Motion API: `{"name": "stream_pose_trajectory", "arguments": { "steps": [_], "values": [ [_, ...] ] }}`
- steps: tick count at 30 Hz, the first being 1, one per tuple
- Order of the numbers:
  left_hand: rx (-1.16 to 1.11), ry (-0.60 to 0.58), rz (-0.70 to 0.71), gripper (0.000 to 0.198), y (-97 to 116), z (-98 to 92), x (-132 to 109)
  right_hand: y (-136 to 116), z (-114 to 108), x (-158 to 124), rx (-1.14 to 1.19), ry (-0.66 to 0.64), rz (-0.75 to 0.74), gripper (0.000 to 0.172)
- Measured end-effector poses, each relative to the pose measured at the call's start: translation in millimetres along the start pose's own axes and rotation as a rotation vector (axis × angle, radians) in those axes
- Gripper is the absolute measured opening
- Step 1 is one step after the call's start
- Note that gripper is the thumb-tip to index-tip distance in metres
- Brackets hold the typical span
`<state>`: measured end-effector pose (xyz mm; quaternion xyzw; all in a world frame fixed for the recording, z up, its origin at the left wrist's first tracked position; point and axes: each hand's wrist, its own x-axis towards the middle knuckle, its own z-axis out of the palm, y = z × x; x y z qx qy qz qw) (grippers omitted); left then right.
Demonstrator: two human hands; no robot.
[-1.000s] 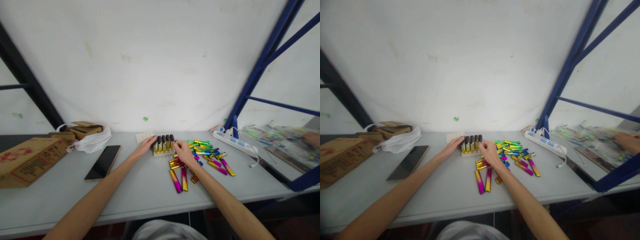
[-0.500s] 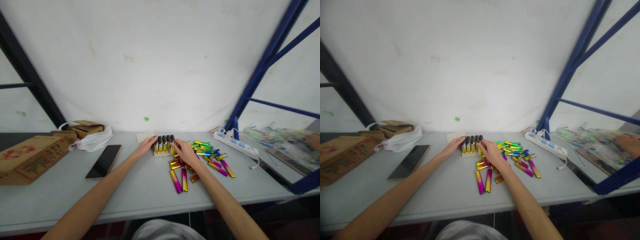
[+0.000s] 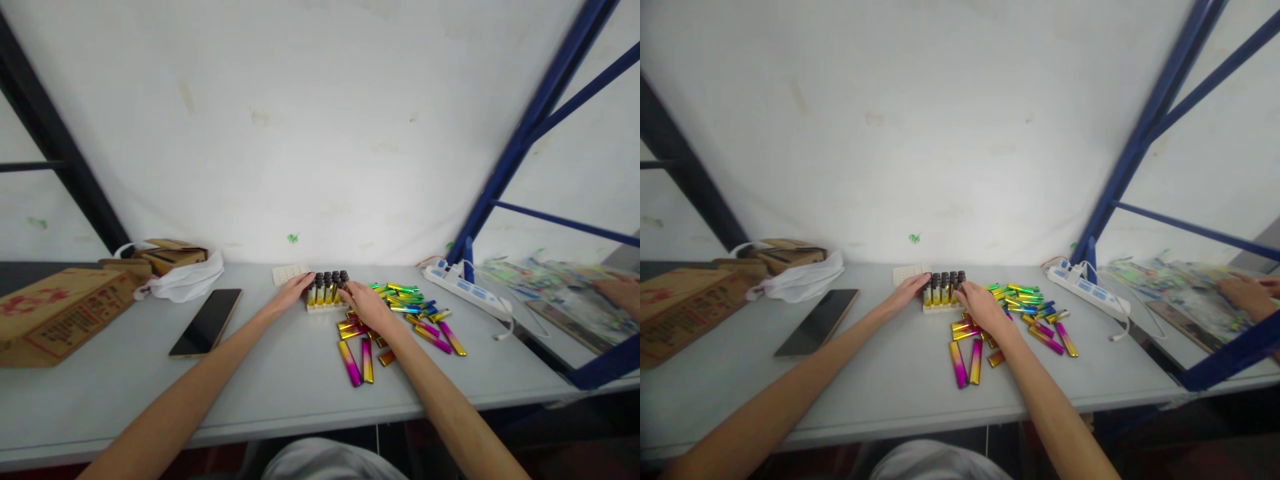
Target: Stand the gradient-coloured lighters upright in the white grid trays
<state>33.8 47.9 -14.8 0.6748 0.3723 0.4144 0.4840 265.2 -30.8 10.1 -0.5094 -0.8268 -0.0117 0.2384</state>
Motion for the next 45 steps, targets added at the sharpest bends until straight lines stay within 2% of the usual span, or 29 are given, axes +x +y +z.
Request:
{"name": "stream_pose_trajectory", "arguments": {
  "steps": [3,6,9,15,19,22,27,32,37,40,45],
  "values": [
    [0.011,-0.001,-0.002,0.063,0.0,-0.4,0.2,-4.6,-0.3,0.3,-0.123,-0.032,0.038,0.032],
    [0.013,-0.002,-0.003,0.064,-1.3,-0.6,0.7,-3.1,-2.0,-0.1,-0.13,-0.046,0.027,0.033],
    [0.014,-0.009,-0.008,0.064,-1.9,-0.6,0.6,8.5,-11.2,-1.5,-0.014,0.053,0.022,0.038],
    [0.028,-0.009,-0.015,0.062,2.7,0.0,-2.4,42.8,-59.8,-13.0,0.132,0.35,0.151,0.043],
    [0.043,-0.009,-0.002,0.06,3.5,0.0,-2.4,62.3,-91.5,-30.9,0.118,0.335,0.21,0.041],
    [0.035,0.005,0.001,0.06,1.1,-0.7,-0.9,77.3,-101.2,-48.5,0.104,0.294,0.217,0.04],
    [0.043,-0.002,-0.006,0.06,-5.3,-3.7,1.9,99.1,-94.3,-70.1,0.141,0.254,0.23,0.034],
    [0.002,0.005,-0.007,0.061,-9.7,-6.7,2.8,112.3,-82.1,-75.0,0.13,0.196,0.166,0.031],
    [-0.043,-0.09,0.026,0.061,0.5,-6.0,-5.1,126.6,-76.0,-80.3,0.072,0.2,0.168,0.03],
    [-0.032,-0.141,0.046,0.074,6.9,-4.0,-10.0,136.5,-75.2,-85.6,0.04,0.194,0.162,0.029],
    [0.035,-0.177,0.098,0.08,4.4,-1.8,-11.0,146.9,-70.5,-94.2,0.008,0.146,0.155,0.032]
  ]
}}
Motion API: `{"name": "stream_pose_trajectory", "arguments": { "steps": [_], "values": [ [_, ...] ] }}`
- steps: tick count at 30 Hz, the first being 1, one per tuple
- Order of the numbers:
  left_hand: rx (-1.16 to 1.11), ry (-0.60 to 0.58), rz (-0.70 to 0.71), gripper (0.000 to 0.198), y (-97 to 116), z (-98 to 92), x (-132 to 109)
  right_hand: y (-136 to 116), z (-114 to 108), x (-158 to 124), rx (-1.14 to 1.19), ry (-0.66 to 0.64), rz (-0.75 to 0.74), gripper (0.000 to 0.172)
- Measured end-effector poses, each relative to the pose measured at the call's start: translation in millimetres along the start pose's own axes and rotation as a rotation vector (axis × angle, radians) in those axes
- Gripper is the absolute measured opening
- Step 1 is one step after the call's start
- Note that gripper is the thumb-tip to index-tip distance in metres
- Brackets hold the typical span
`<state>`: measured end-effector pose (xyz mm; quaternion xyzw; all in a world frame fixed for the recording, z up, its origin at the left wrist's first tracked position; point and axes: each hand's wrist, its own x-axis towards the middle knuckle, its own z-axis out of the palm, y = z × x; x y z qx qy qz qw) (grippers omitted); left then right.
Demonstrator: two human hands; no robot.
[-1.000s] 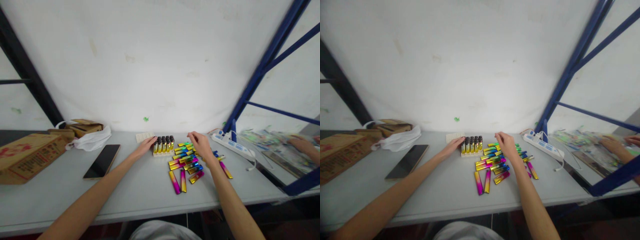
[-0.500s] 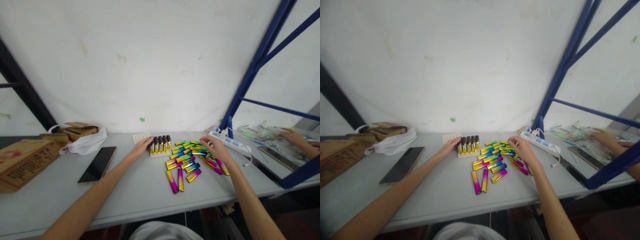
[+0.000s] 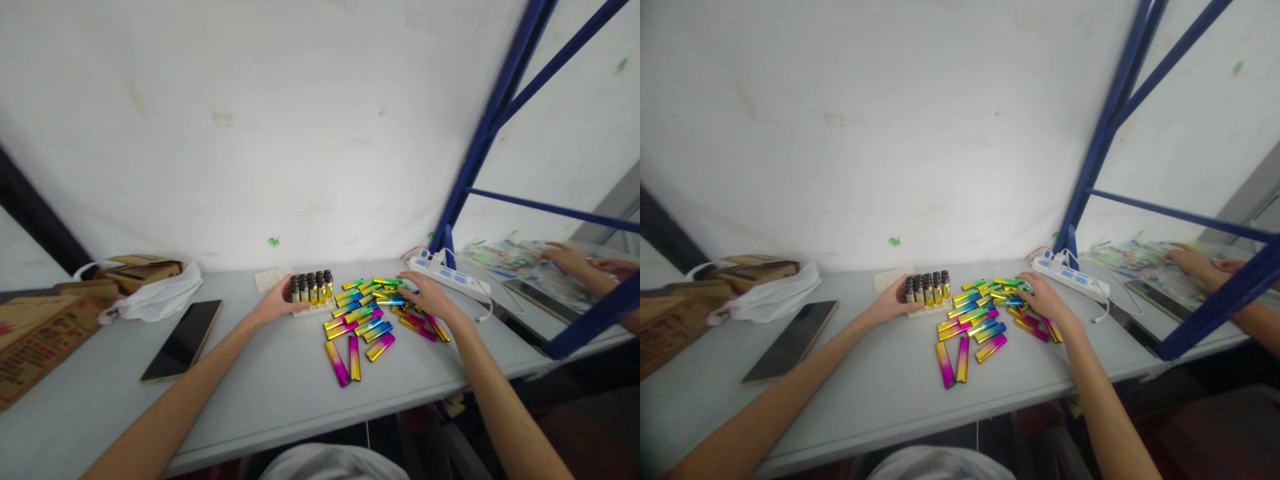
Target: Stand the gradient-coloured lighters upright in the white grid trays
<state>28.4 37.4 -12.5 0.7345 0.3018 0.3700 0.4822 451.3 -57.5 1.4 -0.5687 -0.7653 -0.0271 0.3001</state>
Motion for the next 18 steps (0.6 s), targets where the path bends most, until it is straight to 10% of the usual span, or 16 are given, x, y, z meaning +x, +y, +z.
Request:
{"name": "stream_pose_trajectory", "arguments": {
  "steps": [18],
  "values": [
    [0.15,0.024,-0.006,0.073,0.1,-0.6,-1.1,11.4,-5.0,-6.9,0.08,-0.127,0.019,0.028]
  ]
}}
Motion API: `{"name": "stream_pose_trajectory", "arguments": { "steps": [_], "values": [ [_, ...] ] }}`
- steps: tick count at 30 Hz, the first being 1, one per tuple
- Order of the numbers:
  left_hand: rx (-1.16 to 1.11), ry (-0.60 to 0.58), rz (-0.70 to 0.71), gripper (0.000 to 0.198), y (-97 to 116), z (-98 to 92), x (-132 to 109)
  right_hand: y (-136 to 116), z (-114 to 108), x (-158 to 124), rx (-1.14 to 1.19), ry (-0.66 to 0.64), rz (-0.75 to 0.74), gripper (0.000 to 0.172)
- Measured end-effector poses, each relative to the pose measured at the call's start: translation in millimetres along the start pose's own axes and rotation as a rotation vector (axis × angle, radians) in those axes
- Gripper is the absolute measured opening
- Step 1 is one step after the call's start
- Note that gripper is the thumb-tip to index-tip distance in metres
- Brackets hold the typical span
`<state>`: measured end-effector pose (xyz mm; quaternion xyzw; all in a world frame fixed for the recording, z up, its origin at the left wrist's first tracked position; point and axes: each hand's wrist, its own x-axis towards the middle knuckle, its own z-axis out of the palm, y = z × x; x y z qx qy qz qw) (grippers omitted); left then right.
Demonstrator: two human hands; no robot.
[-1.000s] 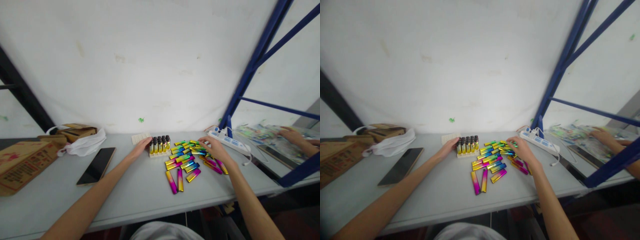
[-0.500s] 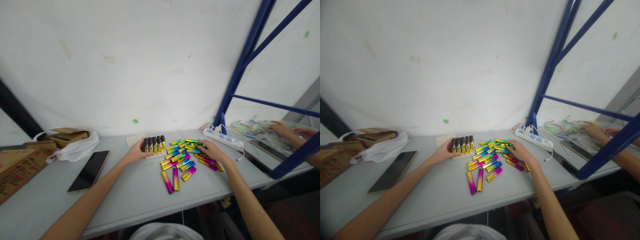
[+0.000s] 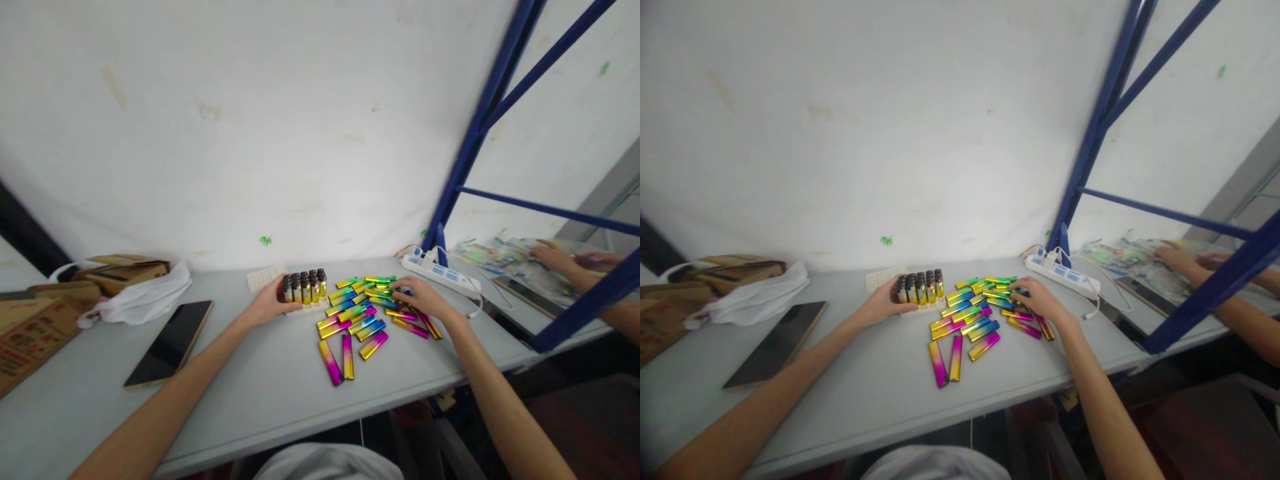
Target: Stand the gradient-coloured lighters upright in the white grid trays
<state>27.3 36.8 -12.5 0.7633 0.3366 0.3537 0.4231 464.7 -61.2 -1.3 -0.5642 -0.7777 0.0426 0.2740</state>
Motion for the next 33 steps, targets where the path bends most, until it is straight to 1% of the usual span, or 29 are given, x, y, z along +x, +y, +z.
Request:
{"name": "stream_pose_trajectory", "arguments": {
  "steps": [5,6,8,10,11,16,18,20,22,23,26,28,30,33],
  "values": [
    [-0.028,-0.017,-0.026,0.073,2.5,-0.1,0.7,-2.5,-7.5,-8.7,0.09,-0.089,-0.02,0.03],
    [-0.037,-0.018,-0.028,0.074,3.3,0.0,0.7,-0.9,-9.5,-10.1,0.109,-0.076,-0.003,0.03],
    [-0.043,-0.017,-0.028,0.078,4.6,-0.2,0.8,4.3,-11.5,-10.6,0.121,0.008,0.062,0.032],
    [-0.022,-0.017,-0.032,0.079,5.4,-0.9,1.0,10.9,-9.9,-7.7,0.098,0.092,0.113,0.034],
    [-0.005,-0.018,-0.035,0.079,5.7,-1.4,1.1,14.0,-8.0,-5.5,0.076,0.106,0.114,0.034],
    [0.04,-0.018,-0.03,0.074,6.4,-4.6,1.8,20.7,0.4,-1.9,-0.008,0.001,0.007,0.032],
    [0.018,-0.022,-0.033,0.074,6.9,-5.8,1.8,17.9,-1.2,-3.6,-0.01,-0.003,-0.004,0.031],
    [-0.017,-0.034,-0.044,0.074,7.5,-6.7,1.5,10.5,-4.0,-1.9,-0.021,0.039,0.001,0.031],
    [-0.034,-0.037,-0.055,0.074,7.9,-7.0,1.0,-1.5,-4.1,6.4,-0.041,0.071,-0.01,0.032],
    [-0.034,-0.032,-0.057,0.074,8.1,-6.9,0.6,-8.4,-2.2,13.1,-0.048,0.067,-0.031,0.033],
    [-0.02,-0.02,-0.058,0.073,7.9,-6.0,-0.3,-26.0,11.2,37.9,-0.056,-0.013,-0.14,0.038],
    [-0.013,-0.023,-0.061,0.071,6.9,-5.3,-0.5,-29.6,21.8,52.1,-0.065,-0.079,-0.177,0.039],
    [-0.012,-0.025,-0.059,0.069,5.0,-5.1,-0.2,-25.8,28.6,59.5,-0.084,-0.14,-0.156,0.038],
    [-0.009,-0.019,-0.043,0.069,1.6,-5.4,0.6,-15.2,28.1,57.0,-0.093,-0.18,-0.072,0.039]
  ]
}}
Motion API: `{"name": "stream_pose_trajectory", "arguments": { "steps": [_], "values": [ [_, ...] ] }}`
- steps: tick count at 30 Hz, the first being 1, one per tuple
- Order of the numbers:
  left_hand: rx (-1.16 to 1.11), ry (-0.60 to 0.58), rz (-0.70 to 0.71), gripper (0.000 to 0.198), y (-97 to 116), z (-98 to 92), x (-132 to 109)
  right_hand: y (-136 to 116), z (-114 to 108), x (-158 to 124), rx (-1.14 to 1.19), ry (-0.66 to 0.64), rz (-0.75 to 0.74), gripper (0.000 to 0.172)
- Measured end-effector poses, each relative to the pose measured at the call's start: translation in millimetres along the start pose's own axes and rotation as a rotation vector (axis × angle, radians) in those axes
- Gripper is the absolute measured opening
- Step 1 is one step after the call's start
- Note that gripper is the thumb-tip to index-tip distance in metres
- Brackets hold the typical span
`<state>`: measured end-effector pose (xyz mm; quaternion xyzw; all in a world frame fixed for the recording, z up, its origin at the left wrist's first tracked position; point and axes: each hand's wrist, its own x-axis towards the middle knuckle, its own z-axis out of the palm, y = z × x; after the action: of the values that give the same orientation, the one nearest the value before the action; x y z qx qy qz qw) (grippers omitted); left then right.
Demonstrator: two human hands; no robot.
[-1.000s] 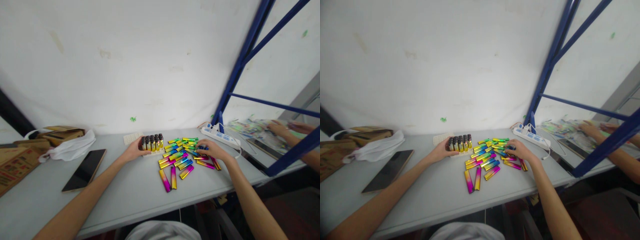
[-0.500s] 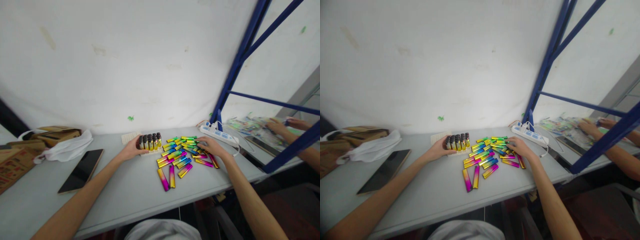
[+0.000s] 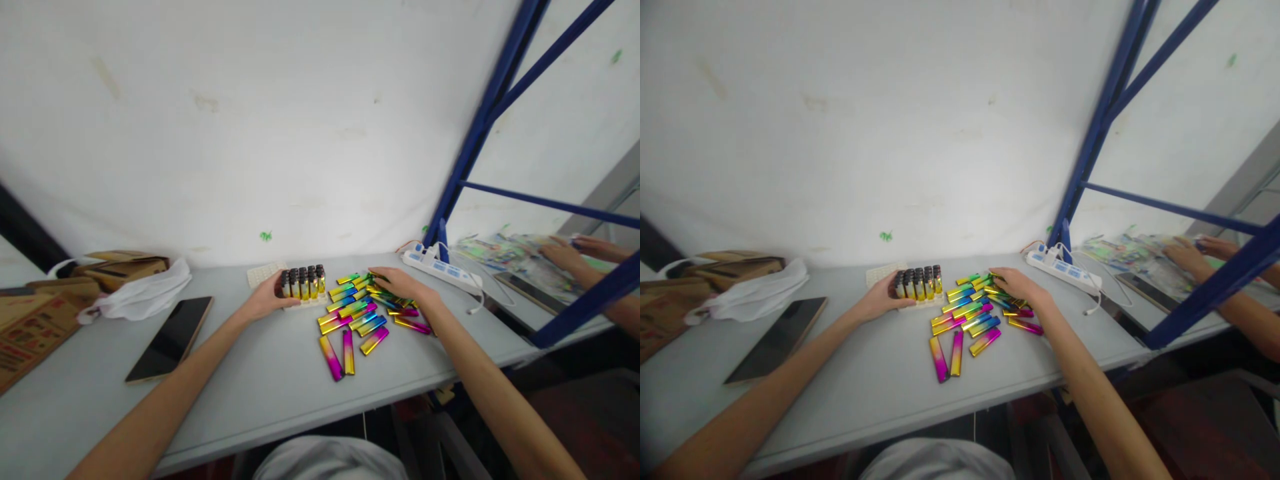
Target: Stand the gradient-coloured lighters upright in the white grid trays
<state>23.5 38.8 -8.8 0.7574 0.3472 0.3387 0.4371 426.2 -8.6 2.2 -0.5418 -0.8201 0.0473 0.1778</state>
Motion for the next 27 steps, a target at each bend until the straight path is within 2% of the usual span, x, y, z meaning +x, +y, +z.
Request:
{"name": "stream_pose_trajectory", "arguments": {
  "steps": [3,7,13,20,24,27],
  "values": [
    [0.025,0.01,-0.001,0.069,-1.0,-0.3,0.3,1.5,-3.9,-11.6,0.038,0.035,0.027,0.042],
    [0.016,0.002,-0.013,0.069,1.4,0.4,-0.1,-7.6,-0.6,-21.6,0.042,0.084,-0.015,0.049],
    [0.028,0.009,-0.013,0.068,-0.2,0.2,0.3,3.1,10.7,-26.5,-0.044,0.093,0.01,0.04],
    [0.068,0.024,0.004,0.066,-3.2,-1.3,0.5,12.4,-1.4,-39.8,-0.003,0.081,-0.01,0.043],
    [0.077,0.029,0.006,0.066,-2.7,-0.8,0.1,14.9,-5.6,-45.3,-0.006,0.164,0.065,0.049],
    [0.04,0.025,0.007,0.066,-3.7,-0.3,0.1,13.3,-3.6,-46.2,0.004,0.138,0.079,0.047]
  ]
}}
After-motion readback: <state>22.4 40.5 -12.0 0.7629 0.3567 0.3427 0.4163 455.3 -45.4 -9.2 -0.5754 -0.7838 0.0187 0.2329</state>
